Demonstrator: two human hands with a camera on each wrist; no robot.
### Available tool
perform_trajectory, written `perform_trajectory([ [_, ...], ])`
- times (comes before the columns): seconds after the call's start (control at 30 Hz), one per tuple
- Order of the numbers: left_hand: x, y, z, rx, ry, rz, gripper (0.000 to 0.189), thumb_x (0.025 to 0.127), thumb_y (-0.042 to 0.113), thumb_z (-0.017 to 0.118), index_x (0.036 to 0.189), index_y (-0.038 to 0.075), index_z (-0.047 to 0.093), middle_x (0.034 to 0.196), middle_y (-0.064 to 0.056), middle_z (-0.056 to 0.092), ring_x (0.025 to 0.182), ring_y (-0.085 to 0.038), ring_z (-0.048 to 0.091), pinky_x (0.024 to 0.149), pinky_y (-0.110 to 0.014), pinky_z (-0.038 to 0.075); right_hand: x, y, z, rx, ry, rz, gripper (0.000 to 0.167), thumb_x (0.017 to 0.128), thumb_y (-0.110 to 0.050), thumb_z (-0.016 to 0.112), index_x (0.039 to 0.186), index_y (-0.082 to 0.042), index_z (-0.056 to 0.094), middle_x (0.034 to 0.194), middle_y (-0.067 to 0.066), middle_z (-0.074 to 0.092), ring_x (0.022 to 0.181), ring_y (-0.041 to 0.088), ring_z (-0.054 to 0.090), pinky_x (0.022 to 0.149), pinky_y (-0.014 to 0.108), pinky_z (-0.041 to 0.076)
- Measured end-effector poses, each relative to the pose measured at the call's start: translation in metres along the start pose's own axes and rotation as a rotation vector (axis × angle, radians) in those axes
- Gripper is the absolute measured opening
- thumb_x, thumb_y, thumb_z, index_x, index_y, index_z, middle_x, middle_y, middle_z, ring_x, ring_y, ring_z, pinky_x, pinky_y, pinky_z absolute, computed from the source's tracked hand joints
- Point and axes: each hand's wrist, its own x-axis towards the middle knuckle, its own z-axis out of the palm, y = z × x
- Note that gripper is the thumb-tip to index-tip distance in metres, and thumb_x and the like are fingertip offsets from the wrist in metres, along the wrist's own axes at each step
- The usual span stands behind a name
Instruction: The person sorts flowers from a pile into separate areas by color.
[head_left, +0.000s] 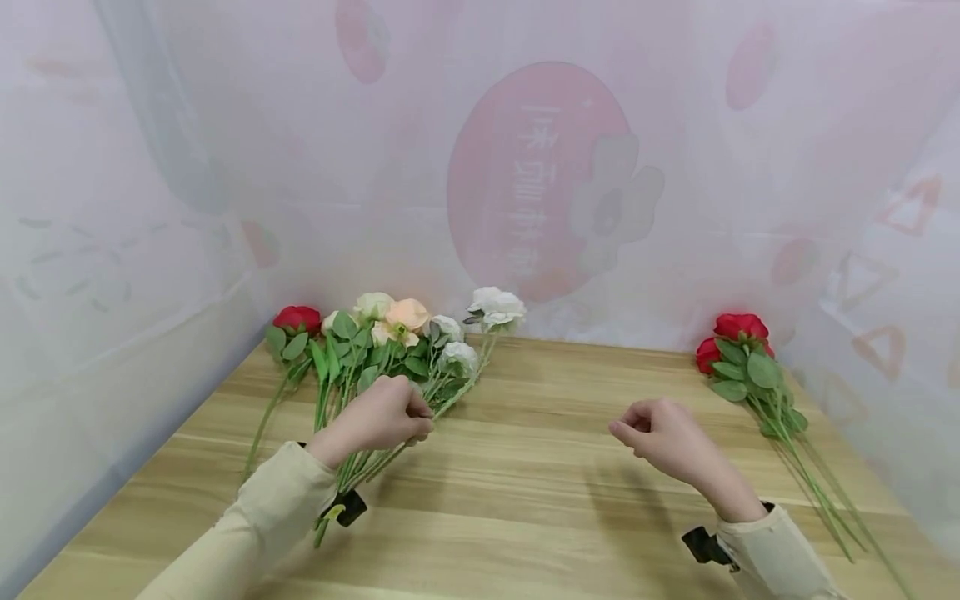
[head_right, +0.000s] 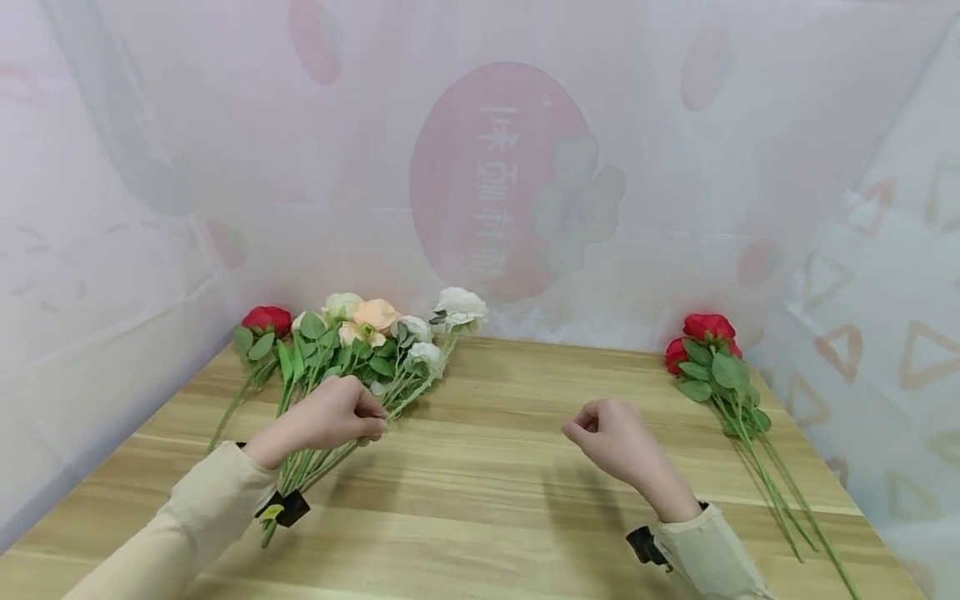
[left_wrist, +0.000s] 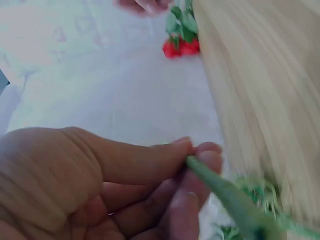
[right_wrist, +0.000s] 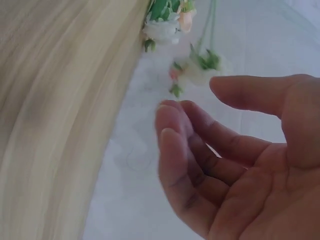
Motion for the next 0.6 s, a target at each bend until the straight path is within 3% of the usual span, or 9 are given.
perform_trajectory([
  [0.2, -0.002, 0.022, 0.006, -0.161, 0.108, 0.041, 0.007, 0.09, 0.01, 0.072, 0.089, 0.011, 0.079, 0.068, 0.008, 0.068, 0.06, -0.008, 0.062, 0.058, -0.029, 0.05, -0.001, -0.009, 0.009, 0.323, -0.031, -0.024, 0.023, 0.096, -0.022, 0.067, 0.102, 0.0, 0.069, 0.083, 0.007, 0.066, 0.073, 0.029, 0.063, 0.062, 0.036, 0.055],
  [0.3, -0.003, 0.033, 0.009, -0.236, 0.177, 0.076, 0.01, 0.09, 0.011, 0.073, 0.098, 0.007, 0.078, 0.074, 0.007, 0.071, 0.065, -0.008, 0.066, 0.06, -0.028, 0.053, -0.003, -0.019, 0.014, 0.465, -0.066, 0.0, 0.03, 0.096, -0.024, 0.067, 0.109, 0.003, 0.067, 0.092, 0.011, 0.068, 0.078, 0.029, 0.064, 0.065, 0.037, 0.056],
  [0.47, -0.008, 0.048, 0.016, -0.316, 0.262, 0.142, 0.011, 0.091, 0.014, 0.073, 0.1, 0.01, 0.078, 0.077, 0.009, 0.071, 0.067, -0.007, 0.067, 0.061, -0.027, 0.054, -0.007, -0.036, 0.018, 0.596, -0.083, 0.048, 0.04, 0.095, -0.031, 0.067, 0.117, 0.002, 0.065, 0.104, 0.014, 0.068, 0.087, 0.03, 0.063, 0.072, 0.037, 0.055],
  [0.6, -0.011, 0.058, 0.024, -0.375, 0.288, 0.194, 0.009, 0.091, 0.015, 0.073, 0.098, 0.012, 0.078, 0.075, 0.011, 0.07, 0.064, -0.008, 0.066, 0.059, -0.028, 0.054, -0.007, -0.051, 0.018, 0.684, -0.058, 0.055, 0.045, 0.095, -0.034, 0.068, 0.121, 0.001, 0.064, 0.109, 0.015, 0.067, 0.091, 0.029, 0.063, 0.075, 0.037, 0.054],
])
